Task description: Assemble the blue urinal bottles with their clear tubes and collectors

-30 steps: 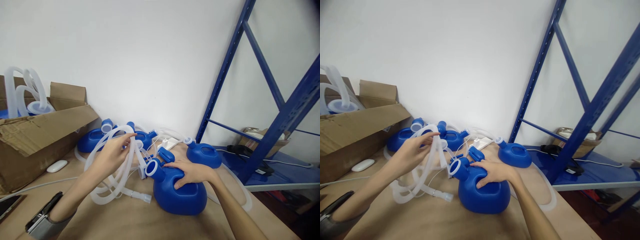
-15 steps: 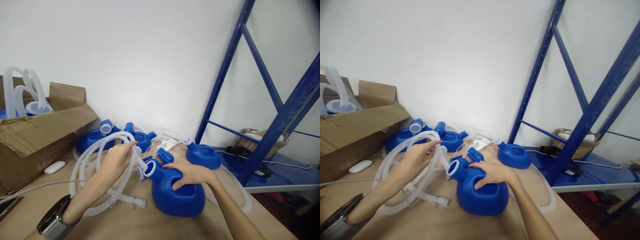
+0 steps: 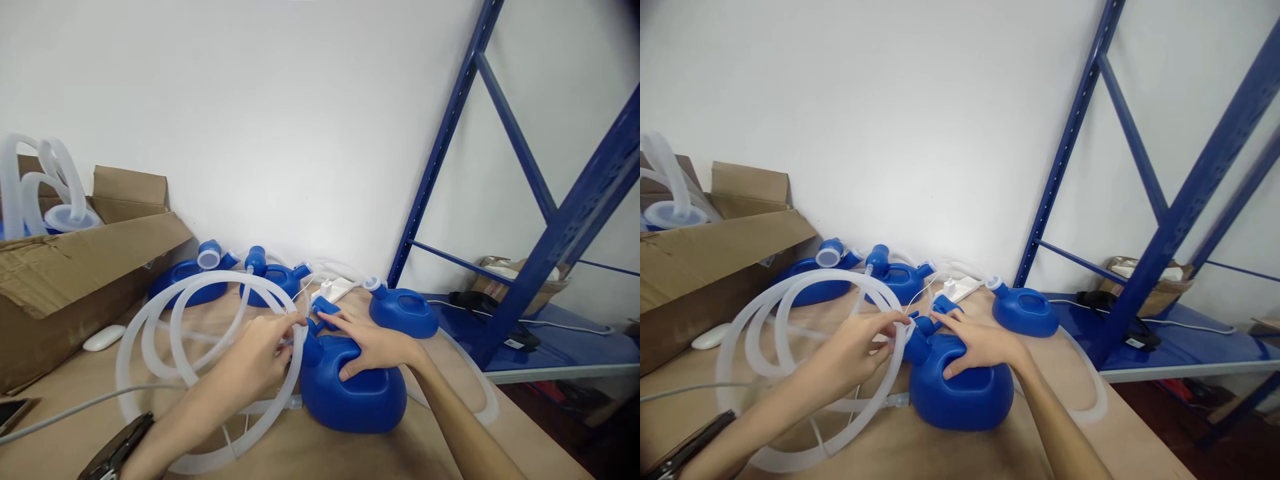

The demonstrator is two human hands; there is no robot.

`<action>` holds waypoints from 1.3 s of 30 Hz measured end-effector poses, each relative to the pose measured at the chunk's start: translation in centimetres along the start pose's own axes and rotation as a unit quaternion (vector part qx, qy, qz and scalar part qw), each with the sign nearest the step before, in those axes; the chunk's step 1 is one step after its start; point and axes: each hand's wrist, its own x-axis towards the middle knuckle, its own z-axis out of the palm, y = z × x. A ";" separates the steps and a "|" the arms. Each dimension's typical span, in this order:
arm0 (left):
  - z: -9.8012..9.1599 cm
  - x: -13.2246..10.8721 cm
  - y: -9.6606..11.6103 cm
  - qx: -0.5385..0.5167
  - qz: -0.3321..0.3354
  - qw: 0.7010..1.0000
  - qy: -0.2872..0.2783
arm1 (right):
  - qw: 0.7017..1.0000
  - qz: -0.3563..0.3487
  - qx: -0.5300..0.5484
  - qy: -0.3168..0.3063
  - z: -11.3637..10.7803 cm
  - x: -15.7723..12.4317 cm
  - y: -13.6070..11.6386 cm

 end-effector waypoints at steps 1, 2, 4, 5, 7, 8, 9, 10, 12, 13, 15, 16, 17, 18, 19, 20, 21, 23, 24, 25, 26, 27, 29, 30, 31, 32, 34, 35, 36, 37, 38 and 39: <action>-0.3 0.0 0.1 -0.010 -0.014 1.000 -0.011 | 1.000 -0.019 0.011 0.017 0.1 0.1 -0.2; -0.7 -0.1 0.1 -0.022 -0.027 0.999 -0.022 | 0.998 -0.038 0.025 0.033 0.3 0.2 -0.5; -1.4 -0.1 0.4 -0.048 -0.041 0.997 -0.041 | 0.994 -0.072 0.060 0.057 0.8 0.7 -1.3; -1.6 -0.2 0.7 -0.058 -0.045 0.996 -0.049 | 0.992 -0.085 0.075 0.063 1.2 0.9 -1.7; -1.8 -0.3 1.3 -0.069 -0.049 0.994 -0.063 | 0.989 -0.105 0.084 0.061 2.0 1.6 -2.5; -1.9 -0.3 1.6 -0.071 -0.048 0.994 -0.071 | 0.989 -0.111 0.080 0.060 2.3 1.9 -2.8; -1.9 -0.4 2.0 -0.066 -0.049 0.994 -0.077 | 0.989 -0.114 0.073 0.061 2.7 2.1 -3.0; -2.0 -0.4 2.2 -0.051 -0.051 0.994 -0.080 | 0.989 -0.115 0.067 0.066 2.9 2.3 -3.1; -2.2 -0.5 2.2 0.017 -0.063 0.995 -0.079 | 0.988 -0.115 0.062 0.079 3.3 2.6 -3.1; -2.3 -0.5 2.0 0.075 -0.069 0.992 -0.073 | 0.987 -0.118 0.065 0.086 3.3 2.6 -3.0; -2.6 -0.7 1.1 0.217 -0.093 0.970 -0.061 | 0.984 -0.126 0.069 0.101 3.4 2.6 -2.8; -2.8 -0.8 0.5 0.288 -0.108 0.950 -0.057 | 0.983 -0.130 0.070 0.111 3.4 2.6 -2.7; -3.0 -0.9 -0.1 0.352 -0.126 0.926 -0.052 | 0.981 -0.133 0.070 0.121 3.5 2.6 -2.6; -3.2 -0.9 -0.6 0.407 -0.142 0.901 -0.042 | 0.979 -0.136 0.067 0.133 3.5 2.6 -2.6; -3.3 -0.9 -1.0 0.450 -0.154 0.879 -0.027 | 0.978 -0.139 0.061 0.143 3.6 2.7 -2.7; -3.3 -0.9 -1.3 0.481 -0.153 0.863 -0.007 | 0.976 -0.142 0.053 0.154 3.7 2.8 -2.7; -3.3 -0.8 -1.4 0.503 -0.132 0.854 0.018 | 0.975 -0.144 0.042 0.164 3.9 2.8 -2.8; -2.9 -0.6 -1.0 0.527 -0.028 0.846 0.079 | 0.971 -0.149 0.019 0.186 4.1 2.9 -3.1; -2.7 -0.5 -0.7 0.528 0.050 0.840 0.115 | 0.969 -0.152 0.006 0.195 4.2 2.9 -3.2; -2.4 -0.4 -0.4 0.521 0.134 0.830 0.151 | 0.967 -0.155 -0.008 0.203 4.2 2.9 -3.4; -2.1 -0.3 -0.1 0.503 0.209 0.820 0.175 | 0.965 -0.156 -0.023 0.209 4.3 2.9 -3.5; -1.9 -0.2 0.1 0.478 0.260 0.818 0.186 | 0.964 -0.157 -0.038 0.213 4.4 2.9 -3.7; -1.5 -0.2 0.2 0.422 0.284 0.846 0.162 | 0.961 -0.157 -0.066 0.220 4.5 2.9 -4.0; -1.4 -0.1 0.1 0.401 0.265 0.867 0.134 | 0.959 -0.158 -0.076 0.225 4.6 2.9 -4.1; -1.3 -0.1 -0.2 0.389 0.233 0.885 0.103 | 0.957 -0.156 -0.082 0.231 4.7 2.9 -4.2; -1.3 -0.1 -0.4 0.385 0.200 0.898 0.075 | 0.956 -0.152 -0.083 0.238 4.8 3.0 -4.4; -1.4 0.0 -1.0 0.384 0.153 0.910 0.027 | 0.957 -0.127 -0.070 0.253 4.9 3.0 -4.6; -1.5 0.1 -1.2 0.379 0.143 0.914 0.009 | 0.959 -0.111 -0.062 0.255 4.8 3.0 -4.6; -1.7 0.1 -1.3 0.370 0.139 0.918 -0.003 | 0.961 -0.097 -0.057 0.252 4.6 2.8 -4.5; -1.8 0.2 -1.3 0.360 0.138 0.922 -0.013 | 0.964 -0.089 -0.059 0.243 4.3 2.6 -4.3; -1.9 0.2 -1.3 0.351 0.137 0.926 -0.021 | 0.968 -0.084 -0.066 0.227 3.8 2.4 -3.9; -2.0 0.2 -1.2 0.345 0.133 0.929 -0.029 | 0.972 -0.083 -0.076 0.204 3.3 2.1 -3.5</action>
